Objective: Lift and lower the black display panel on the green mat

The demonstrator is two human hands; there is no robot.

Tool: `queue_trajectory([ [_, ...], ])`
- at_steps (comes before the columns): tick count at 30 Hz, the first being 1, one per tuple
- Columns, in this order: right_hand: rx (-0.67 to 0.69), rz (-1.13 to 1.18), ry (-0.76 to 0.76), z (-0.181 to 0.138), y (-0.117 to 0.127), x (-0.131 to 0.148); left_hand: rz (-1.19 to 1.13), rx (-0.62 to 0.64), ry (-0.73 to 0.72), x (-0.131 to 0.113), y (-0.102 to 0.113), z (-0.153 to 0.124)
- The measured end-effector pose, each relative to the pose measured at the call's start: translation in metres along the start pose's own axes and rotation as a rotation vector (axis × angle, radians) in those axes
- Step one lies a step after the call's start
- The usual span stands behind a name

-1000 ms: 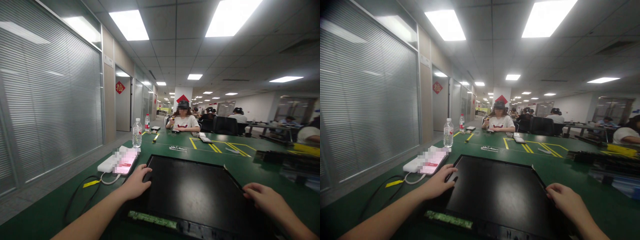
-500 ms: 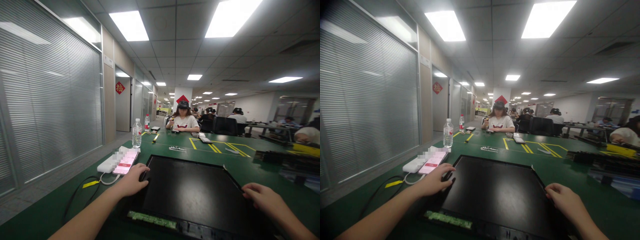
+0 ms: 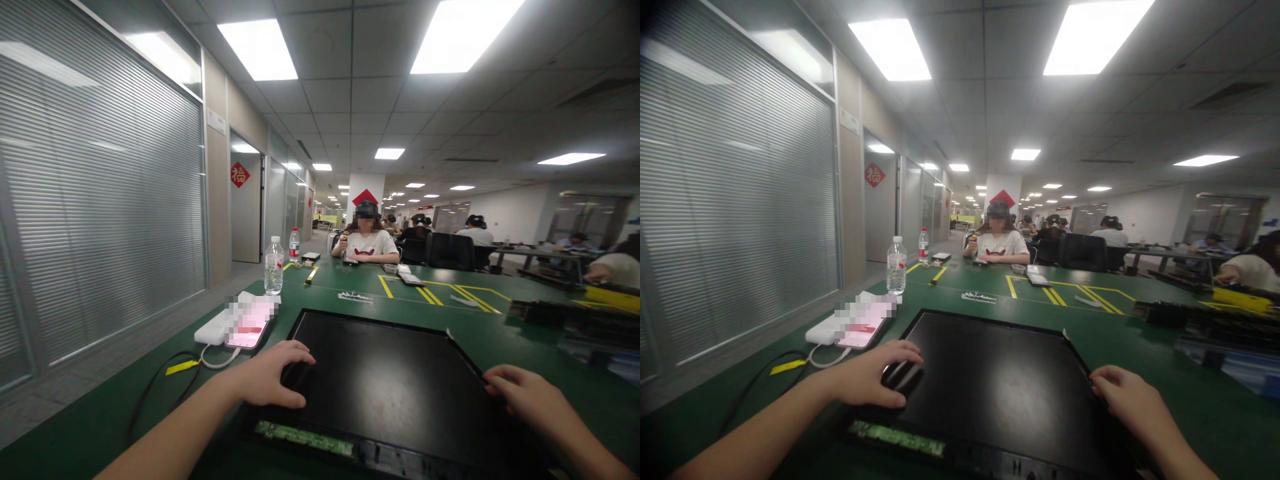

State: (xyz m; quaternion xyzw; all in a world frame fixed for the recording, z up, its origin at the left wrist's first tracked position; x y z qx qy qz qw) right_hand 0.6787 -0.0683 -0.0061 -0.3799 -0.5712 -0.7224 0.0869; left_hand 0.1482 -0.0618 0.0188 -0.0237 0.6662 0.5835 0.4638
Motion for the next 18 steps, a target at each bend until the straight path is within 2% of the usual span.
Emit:
queue_trajectory([
  [3, 0.0, -0.01, -0.003, 0.0, 0.0, 0.001, -0.001, -0.024, 0.011, 0.003, 0.0, 0.001],
  [10, -0.004, -0.012, 0.01, 0.002, 0.0, -0.001, 0.146, -0.24, 0.111, 0.017, 0.016, 0.003],
  [18, 0.0, -0.025, 0.008, 0.004, -0.001, -0.002, 0.186, -0.254, 0.169, 0.025, 0.015, 0.005],
])
Point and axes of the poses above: each hand's wrist, its own z-axis towards the middle knuckle, its own y-axis out of the back of the hand, x = y × z, the point moved 9 cm from there along z, towards the middle knuckle, and after that the axes turned 3 degrees about -y, right-handed, at the moved point
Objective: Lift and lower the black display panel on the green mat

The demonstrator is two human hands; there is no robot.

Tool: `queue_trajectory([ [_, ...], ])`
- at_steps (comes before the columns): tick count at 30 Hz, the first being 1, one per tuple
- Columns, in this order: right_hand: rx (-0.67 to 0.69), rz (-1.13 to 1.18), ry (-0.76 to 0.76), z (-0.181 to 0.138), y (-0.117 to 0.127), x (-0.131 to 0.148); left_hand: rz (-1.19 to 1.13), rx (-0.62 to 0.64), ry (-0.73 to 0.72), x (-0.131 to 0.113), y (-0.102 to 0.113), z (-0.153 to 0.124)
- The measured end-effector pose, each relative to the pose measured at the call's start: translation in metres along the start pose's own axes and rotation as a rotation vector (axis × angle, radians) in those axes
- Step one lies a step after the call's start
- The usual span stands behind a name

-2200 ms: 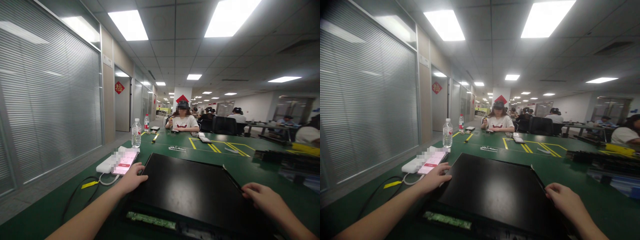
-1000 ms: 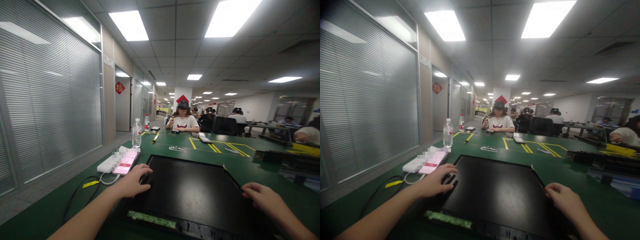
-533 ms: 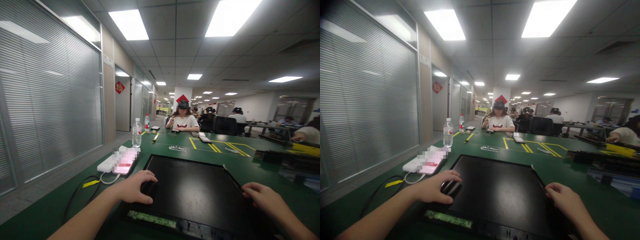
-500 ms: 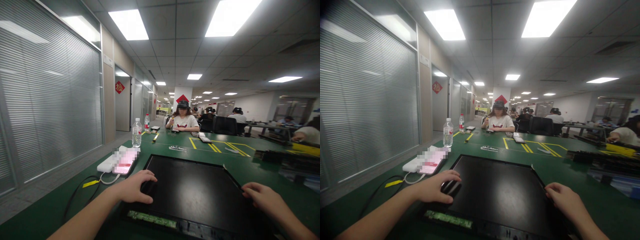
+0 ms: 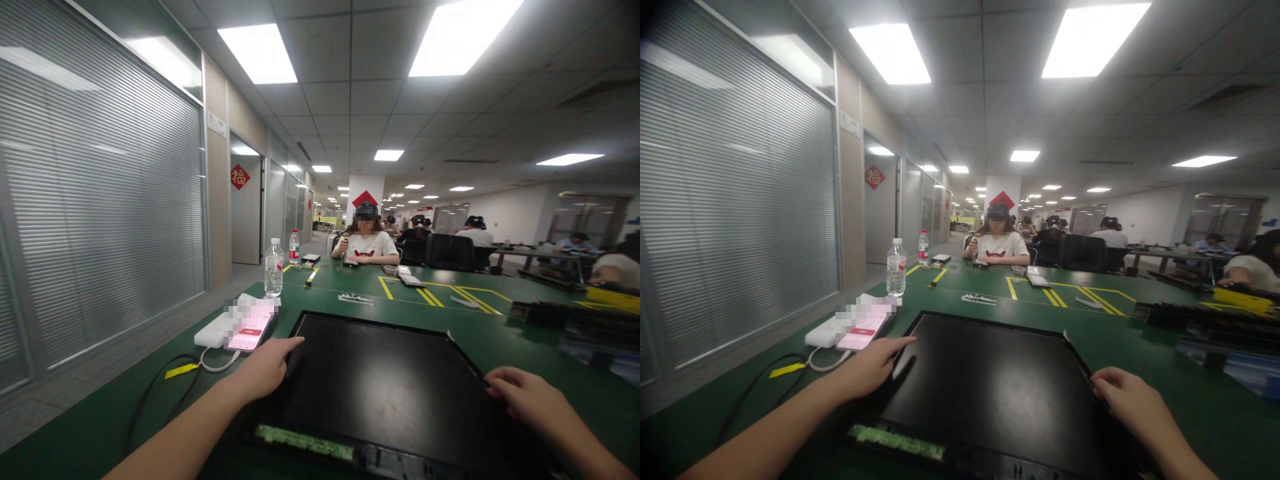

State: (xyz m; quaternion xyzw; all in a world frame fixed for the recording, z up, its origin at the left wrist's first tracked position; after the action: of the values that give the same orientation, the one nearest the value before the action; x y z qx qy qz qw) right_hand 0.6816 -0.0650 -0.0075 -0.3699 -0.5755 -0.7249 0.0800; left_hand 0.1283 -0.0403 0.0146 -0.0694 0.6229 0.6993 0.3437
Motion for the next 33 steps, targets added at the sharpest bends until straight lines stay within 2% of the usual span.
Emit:
queue_trajectory([
  [7, 0.002, -0.003, 0.017, -0.004, 0.002, 0.007, 0.089, 0.001, 0.027, -0.001, -0.007, 0.004],
  [14, -0.034, -0.001, 0.033, -0.002, 0.002, 0.003, 0.175, 0.005, 0.104, -0.009, -0.003, 0.006],
  [25, -0.014, 0.015, 0.005, 0.0, 0.001, -0.001, 0.193, -0.04, 0.073, -0.005, -0.007, 0.011],
  [33, -0.019, 0.009, 0.017, 0.004, 0.001, -0.003, 0.187, -0.027, 0.081, -0.014, 0.0, 0.004],
])
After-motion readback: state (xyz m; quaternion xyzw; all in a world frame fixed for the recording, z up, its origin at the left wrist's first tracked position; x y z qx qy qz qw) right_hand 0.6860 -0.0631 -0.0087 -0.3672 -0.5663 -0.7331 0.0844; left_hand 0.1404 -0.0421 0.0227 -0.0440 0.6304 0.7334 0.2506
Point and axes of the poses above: each hand's wrist, its own z-axis towards the middle knuckle, its own y-axis out of the back of the hand, x = y × z, the point moved 9 cm from there along z, towards the middle knuckle, and after that the axes turned 3 degrees about -y, right-handed, at the moved point
